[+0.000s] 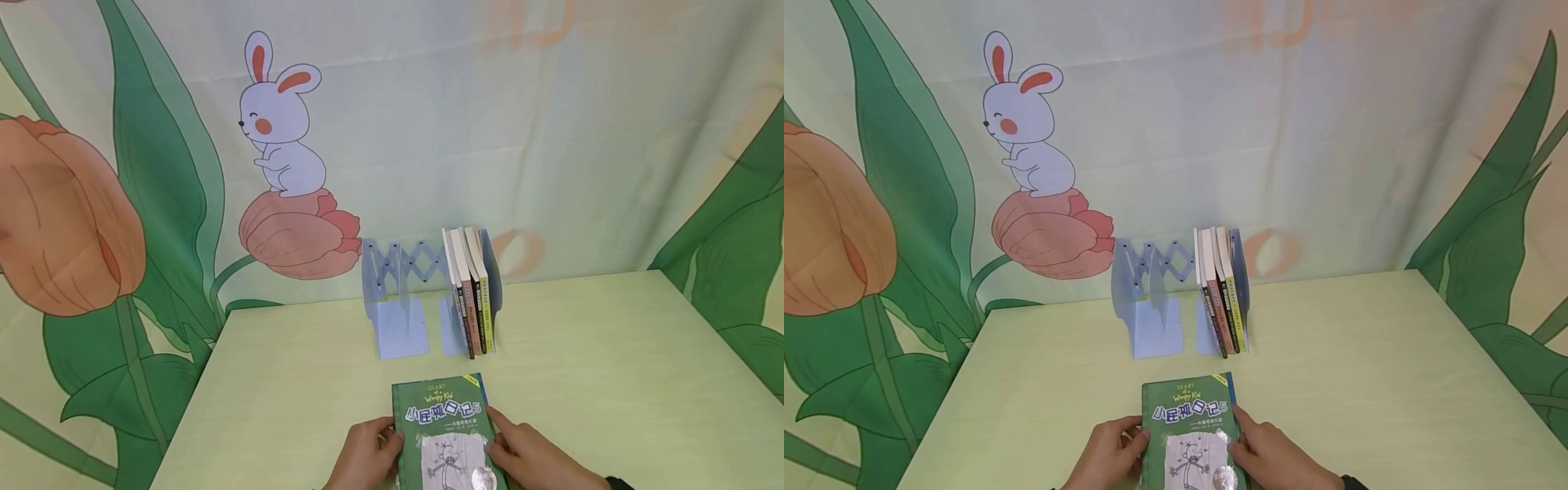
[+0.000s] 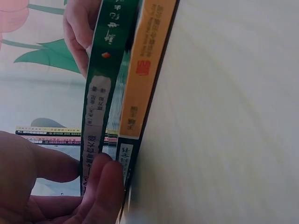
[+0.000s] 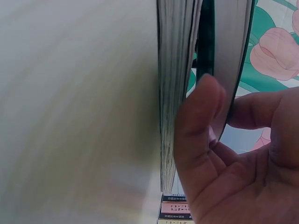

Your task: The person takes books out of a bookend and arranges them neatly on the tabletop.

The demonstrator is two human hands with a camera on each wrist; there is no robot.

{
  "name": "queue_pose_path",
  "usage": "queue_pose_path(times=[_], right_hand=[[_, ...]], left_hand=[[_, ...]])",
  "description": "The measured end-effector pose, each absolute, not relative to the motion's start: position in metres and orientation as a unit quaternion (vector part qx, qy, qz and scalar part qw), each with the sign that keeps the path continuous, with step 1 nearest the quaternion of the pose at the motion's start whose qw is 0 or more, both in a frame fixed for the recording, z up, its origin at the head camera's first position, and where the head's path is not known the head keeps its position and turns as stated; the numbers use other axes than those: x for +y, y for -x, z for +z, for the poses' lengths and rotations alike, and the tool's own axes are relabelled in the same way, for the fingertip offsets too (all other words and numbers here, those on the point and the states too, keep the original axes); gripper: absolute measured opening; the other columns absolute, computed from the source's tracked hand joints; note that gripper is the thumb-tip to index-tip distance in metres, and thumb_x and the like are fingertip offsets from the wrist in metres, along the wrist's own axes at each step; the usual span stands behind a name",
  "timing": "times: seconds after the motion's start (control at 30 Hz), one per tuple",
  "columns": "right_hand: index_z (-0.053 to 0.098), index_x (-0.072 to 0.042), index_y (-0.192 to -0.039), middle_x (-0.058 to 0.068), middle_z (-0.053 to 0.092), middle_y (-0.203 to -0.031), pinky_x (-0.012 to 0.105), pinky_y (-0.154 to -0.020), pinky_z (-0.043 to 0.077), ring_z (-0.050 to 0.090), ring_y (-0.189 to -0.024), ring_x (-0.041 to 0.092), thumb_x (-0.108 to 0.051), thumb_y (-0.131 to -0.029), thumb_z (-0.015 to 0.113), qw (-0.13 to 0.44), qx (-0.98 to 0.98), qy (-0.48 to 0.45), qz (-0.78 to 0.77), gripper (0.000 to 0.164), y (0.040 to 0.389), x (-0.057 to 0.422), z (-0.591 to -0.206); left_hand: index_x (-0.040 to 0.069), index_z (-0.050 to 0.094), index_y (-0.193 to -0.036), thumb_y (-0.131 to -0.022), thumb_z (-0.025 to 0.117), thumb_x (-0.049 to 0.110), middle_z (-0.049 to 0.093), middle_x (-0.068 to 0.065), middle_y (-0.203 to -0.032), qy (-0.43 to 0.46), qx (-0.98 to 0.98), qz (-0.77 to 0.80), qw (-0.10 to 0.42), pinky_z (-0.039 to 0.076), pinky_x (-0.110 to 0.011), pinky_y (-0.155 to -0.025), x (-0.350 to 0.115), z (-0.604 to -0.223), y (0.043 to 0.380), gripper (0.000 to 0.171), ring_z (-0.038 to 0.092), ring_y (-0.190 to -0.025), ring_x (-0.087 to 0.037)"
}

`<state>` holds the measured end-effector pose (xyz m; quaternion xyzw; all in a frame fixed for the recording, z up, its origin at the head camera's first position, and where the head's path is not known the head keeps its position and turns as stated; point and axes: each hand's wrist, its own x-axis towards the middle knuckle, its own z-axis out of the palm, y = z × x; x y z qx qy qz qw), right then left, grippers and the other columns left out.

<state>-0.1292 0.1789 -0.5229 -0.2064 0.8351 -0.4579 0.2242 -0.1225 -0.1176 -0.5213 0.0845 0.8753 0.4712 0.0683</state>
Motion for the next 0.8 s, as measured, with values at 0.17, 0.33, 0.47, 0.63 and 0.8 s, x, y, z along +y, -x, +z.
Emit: queue_pose_path(times=[0.17, 0.33, 0.47, 0.63, 0.8], right_hand=[[0.02, 0.011, -0.151, -0.007, 0.063, -0.077, 0.022, -0.051, 0.043, 0.053, -0.053, 0.003, -0.026, -0.103, 0.049, 0.222, 0.843, 0.205, -0.446, 0.068, 0.1294, 0.1776, -0.5221], [0.022, 0.014, -0.149, -0.011, 0.059, -0.072, 0.021, -0.058, 0.042, 0.05, -0.059, -0.001, -0.025, -0.102, 0.049, 0.204, 0.858, 0.215, -0.419, 0.067, 0.1292, 0.1756, -0.5226], [0.025, 0.014, -0.148, -0.013, 0.057, -0.07, 0.021, -0.058, 0.041, 0.048, -0.059, -0.002, -0.024, -0.101, 0.05, 0.193, 0.863, 0.221, -0.411, 0.065, 0.1288, 0.1754, -0.5229], [0.027, 0.015, -0.147, -0.012, 0.055, -0.069, 0.02, -0.056, 0.04, 0.046, -0.058, -0.002, -0.024, -0.1, 0.053, 0.192, 0.865, 0.219, -0.41, 0.066, 0.1286, 0.1761, -0.5229], [0.031, 0.013, -0.146, -0.011, 0.054, -0.069, 0.02, -0.057, 0.04, 0.047, -0.059, -0.002, -0.025, -0.099, 0.056, 0.196, 0.864, 0.21, -0.412, 0.065, 0.1297, 0.1755, -0.5232]], left_hand=[[-0.009, 0.066, -0.113, -0.093, 0.06, 0.012, 0.066, -0.003, -0.077, -0.091, 0.883, 0.455, 0.066, 0.047, -0.022, -0.052, -0.1171, -0.5213, 0.1228, 0.03, 0.056, -0.05, -0.002], [-0.008, 0.067, -0.111, -0.093, 0.061, 0.013, 0.064, -0.001, -0.074, -0.092, 0.886, 0.449, 0.067, 0.046, -0.021, -0.053, -0.1169, -0.521, 0.1228, 0.028, 0.055, -0.05, -0.002], [-0.007, 0.068, -0.111, -0.093, 0.062, 0.015, 0.062, 0.002, -0.069, -0.092, 0.891, 0.44, 0.065, 0.045, -0.021, -0.053, -0.1162, -0.5205, 0.1231, 0.029, 0.053, -0.05, -0.002], [-0.009, 0.067, -0.113, -0.093, 0.064, 0.016, 0.062, 0.004, -0.068, -0.09, 0.901, 0.419, 0.061, 0.044, -0.021, -0.057, -0.1157, -0.5193, 0.1239, 0.033, 0.05, -0.052, -0.001], [-0.01, 0.068, -0.113, -0.092, 0.065, 0.017, 0.062, 0.004, -0.068, -0.088, 0.91, 0.401, 0.058, 0.043, -0.022, -0.06, -0.1154, -0.5181, 0.1251, 0.034, 0.049, -0.055, -0.001]])
